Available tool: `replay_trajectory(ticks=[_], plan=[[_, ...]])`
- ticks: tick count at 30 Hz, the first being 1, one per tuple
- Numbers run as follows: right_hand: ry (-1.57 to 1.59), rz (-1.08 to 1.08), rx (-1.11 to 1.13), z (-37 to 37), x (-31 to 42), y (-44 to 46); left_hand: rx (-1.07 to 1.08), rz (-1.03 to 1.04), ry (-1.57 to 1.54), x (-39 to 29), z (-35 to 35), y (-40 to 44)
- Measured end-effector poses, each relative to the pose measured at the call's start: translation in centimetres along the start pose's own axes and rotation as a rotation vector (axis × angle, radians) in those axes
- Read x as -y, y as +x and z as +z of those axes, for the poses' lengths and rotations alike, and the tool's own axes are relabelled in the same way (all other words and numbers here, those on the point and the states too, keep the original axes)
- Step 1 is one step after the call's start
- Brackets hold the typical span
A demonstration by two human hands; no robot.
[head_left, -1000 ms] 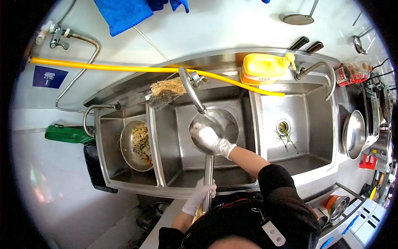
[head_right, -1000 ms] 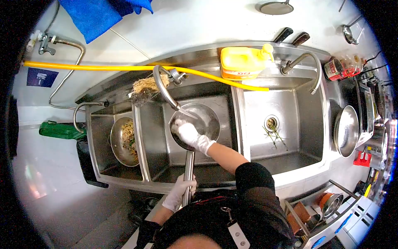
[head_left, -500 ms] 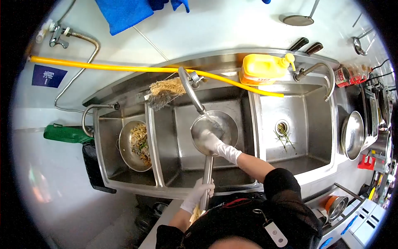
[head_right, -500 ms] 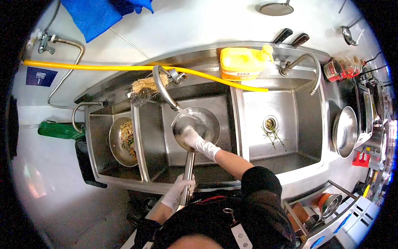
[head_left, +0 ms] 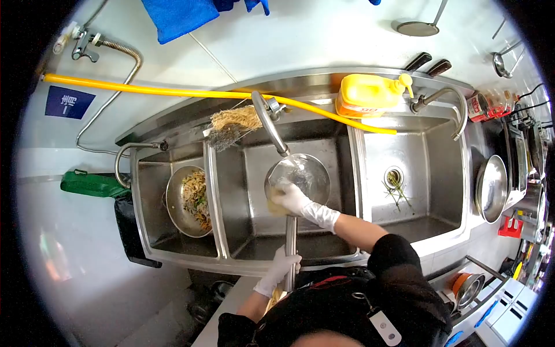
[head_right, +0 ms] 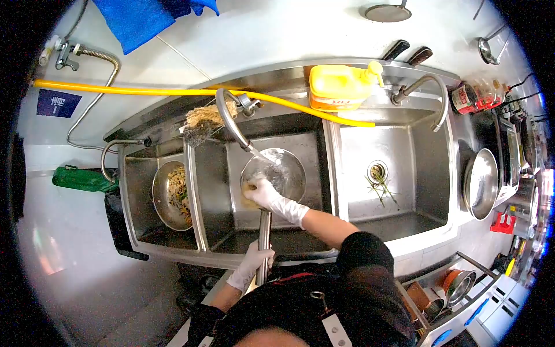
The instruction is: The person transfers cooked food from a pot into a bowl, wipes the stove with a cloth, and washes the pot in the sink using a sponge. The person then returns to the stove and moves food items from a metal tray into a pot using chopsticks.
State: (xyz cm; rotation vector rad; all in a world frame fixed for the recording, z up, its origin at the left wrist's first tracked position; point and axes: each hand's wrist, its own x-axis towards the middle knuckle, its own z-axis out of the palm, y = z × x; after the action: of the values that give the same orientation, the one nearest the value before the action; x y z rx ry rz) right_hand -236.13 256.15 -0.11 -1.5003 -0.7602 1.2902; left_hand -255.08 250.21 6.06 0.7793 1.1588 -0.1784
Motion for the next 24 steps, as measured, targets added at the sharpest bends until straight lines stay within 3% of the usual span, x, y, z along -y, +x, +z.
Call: replay_trajectory(ticks=[1, 5, 7, 8, 9, 11, 12, 14, 15, 17, 18, 19, 21, 24], plan=[[0.0, 0.003, 0.001, -0.5, -0.1, -0.9, -0.019, -0.004, 0.005, -0.2, 0.0, -0.4], [-0.585, -0.133, 0.527, -4.8, -2.0, -2.9, -0.057, -0.002, -0.081, -1.1, -1.0, -1.6], [-0.927, -0.162, 0.712, -8.1, 0.1, -3.0, -0.007, -0.042, -0.162, -1.0, -2.0, -2.4], [-1.302, -0.255, 0.758, -9.3, -0.2, -2.3, -0.003, -0.038, -0.114, -1.2, -2.2, -2.9], [-1.679, -0.352, 0.787, -10.2, -0.6, -1.1, 0.001, -0.033, -0.066, -1.2, -2.4, -3.1], [-1.924, -0.586, 0.71, -10.7, -3.4, 3.0, -0.001, -0.049, 0.064, -0.5, -2.9, -2.5], [-1.92, -0.592, 0.712, -10.4, -2.5, 3.5, 0.0, -0.069, 0.033, -0.5, -2.7, -2.6], [-2.099, -0.982, 0.617, -9.6, -0.6, 4.6, -0.001, -0.079, 0.006, -0.9, -2.8, -2.5], [-2.099, -0.983, 0.614, -9.3, -2.1, 4.9, 0.014, -0.078, 0.027, -1.1, -3.0, -2.7], [-2.167, -0.872, 0.44, -7.8, -5.9, 5.2, 0.029, -0.073, 0.046, -1.6, -3.3, -2.9], [-1.975, -0.644, 0.498, -7.1, -6.7, 4.8, 0.002, -0.031, 0.041, -2.0, -3.3, -3.1], [-1.975, -0.642, 0.505, -6.6, -7.6, 3.8, -0.024, 0.006, 0.033, -2.3, -3.2, -3.4], [-1.614, -0.082, 0.517, -5.2, -7.0, 0.9, -0.012, -0.02, -0.026, -2.8, -2.8, -3.5], [-0.991, 0.217, 0.494, -3.0, -6.2, -1.1, 0.104, -0.052, -0.106, -2.2, -2.7, -2.5]])
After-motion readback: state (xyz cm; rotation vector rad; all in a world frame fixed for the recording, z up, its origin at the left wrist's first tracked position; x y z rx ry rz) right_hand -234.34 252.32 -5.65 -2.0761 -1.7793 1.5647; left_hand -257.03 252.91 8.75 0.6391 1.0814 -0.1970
